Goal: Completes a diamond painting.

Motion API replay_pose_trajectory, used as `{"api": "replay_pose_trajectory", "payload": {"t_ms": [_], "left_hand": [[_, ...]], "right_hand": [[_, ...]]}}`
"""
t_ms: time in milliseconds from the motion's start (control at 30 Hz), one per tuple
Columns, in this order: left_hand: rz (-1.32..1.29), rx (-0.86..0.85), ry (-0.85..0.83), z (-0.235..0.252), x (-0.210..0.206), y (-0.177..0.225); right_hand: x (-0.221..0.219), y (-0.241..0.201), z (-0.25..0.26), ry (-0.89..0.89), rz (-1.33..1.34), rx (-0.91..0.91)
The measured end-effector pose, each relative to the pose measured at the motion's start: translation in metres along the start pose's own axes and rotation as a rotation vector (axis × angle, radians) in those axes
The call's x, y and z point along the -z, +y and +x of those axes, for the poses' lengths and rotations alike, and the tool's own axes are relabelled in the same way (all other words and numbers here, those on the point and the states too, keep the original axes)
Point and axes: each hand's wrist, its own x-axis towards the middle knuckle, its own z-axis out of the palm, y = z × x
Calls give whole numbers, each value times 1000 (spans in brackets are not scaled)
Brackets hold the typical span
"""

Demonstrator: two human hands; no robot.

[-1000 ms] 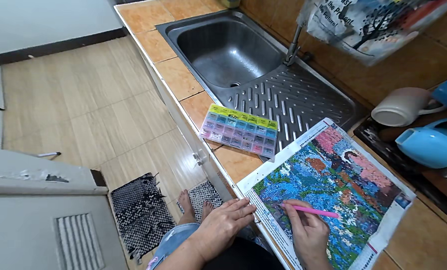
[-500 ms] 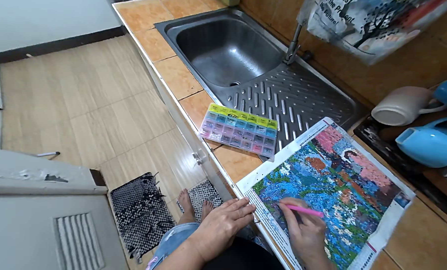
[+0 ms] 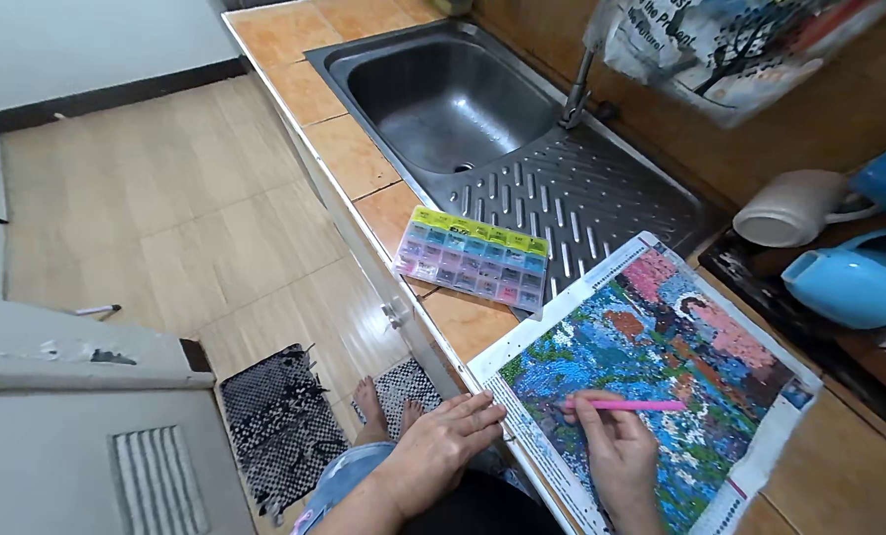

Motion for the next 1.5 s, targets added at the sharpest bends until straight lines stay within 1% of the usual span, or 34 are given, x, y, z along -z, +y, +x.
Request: {"api": "replay_pose_trajectory", "payload": {"t_ms": [733,1000,1167,1267,1500], "left_hand": [[0,-2,3,1,0,-1],[-1,1,7,1,1,0],[3,0,3,1,1,0],[4,0,13,1,0,0],[-3,-3,-4,1,0,-1]], "right_hand": [[-4,14,-3,-40,-213,241],[-4,11,-3,-20,-141,141],[-3,7,-1,-25,-29,64],[-4,7,-1,-17,-14,60],[-3,11,-2,-34,-62,112]]}}
